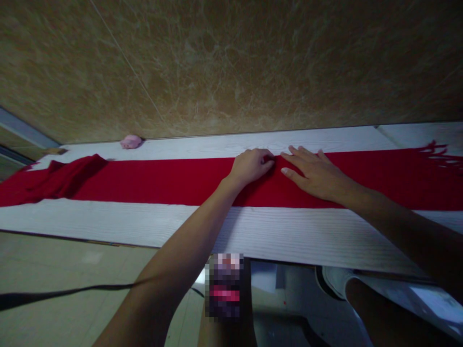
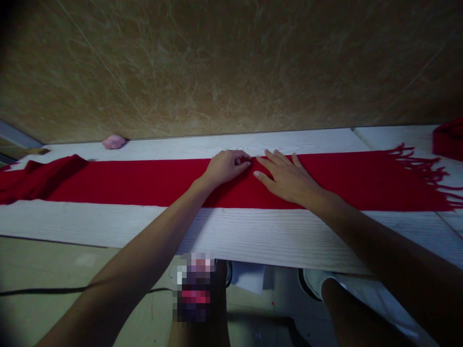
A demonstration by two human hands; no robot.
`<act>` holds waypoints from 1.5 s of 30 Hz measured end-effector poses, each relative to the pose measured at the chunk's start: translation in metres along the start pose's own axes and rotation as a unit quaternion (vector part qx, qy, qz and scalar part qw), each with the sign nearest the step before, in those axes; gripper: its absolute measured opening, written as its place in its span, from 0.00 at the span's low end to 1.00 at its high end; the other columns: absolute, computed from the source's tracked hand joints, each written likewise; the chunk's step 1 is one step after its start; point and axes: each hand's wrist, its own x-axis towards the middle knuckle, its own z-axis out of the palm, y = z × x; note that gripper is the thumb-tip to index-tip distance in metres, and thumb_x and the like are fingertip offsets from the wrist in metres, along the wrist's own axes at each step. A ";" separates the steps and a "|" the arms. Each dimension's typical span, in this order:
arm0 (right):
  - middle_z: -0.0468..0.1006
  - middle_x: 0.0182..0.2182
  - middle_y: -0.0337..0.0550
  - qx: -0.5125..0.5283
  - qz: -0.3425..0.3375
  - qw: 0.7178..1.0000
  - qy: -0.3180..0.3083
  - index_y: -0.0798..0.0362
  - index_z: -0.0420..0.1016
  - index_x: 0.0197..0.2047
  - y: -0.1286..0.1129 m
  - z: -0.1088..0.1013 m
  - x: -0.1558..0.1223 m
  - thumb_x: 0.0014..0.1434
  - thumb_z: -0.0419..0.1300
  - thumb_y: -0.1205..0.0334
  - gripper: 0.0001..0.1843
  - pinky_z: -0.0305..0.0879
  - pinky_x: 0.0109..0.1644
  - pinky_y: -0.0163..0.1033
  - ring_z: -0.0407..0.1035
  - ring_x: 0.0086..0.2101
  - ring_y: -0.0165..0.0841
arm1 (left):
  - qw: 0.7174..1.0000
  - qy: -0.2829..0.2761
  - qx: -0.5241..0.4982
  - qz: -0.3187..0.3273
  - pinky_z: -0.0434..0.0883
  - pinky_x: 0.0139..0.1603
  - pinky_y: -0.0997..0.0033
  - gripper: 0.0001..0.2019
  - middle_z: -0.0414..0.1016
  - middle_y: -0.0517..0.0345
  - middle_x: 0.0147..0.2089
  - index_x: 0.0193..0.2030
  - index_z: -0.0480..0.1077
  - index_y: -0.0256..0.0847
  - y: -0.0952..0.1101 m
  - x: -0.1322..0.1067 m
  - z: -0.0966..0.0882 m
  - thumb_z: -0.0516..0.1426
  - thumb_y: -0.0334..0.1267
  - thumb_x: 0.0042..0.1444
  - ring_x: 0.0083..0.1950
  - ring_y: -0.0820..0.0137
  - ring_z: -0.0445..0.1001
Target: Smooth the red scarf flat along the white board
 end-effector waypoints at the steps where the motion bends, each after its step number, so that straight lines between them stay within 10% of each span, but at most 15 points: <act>1: 0.58 0.81 0.51 -0.002 0.001 1.000 0.005 0.46 0.64 0.82 0.000 0.000 0.000 0.77 0.45 0.38 0.39 0.49 0.78 0.76 0.51 0.78 0.57 | 1.000 0.000 0.001 0.002 0.76 0.54 0.64 0.16 0.88 0.52 0.54 0.63 0.82 0.45 0.000 0.000 0.000 0.60 0.40 0.73 0.54 0.60 0.84; 45: 0.55 0.82 0.53 -0.020 0.022 0.999 -0.016 0.48 0.61 0.83 -0.005 0.001 -0.002 0.77 0.44 0.34 0.42 0.46 0.78 0.78 0.48 0.79 0.58 | 1.000 0.005 -0.004 -0.003 0.75 0.51 0.65 0.15 0.88 0.53 0.49 0.61 0.83 0.48 0.000 -0.001 0.000 0.61 0.41 0.72 0.49 0.61 0.84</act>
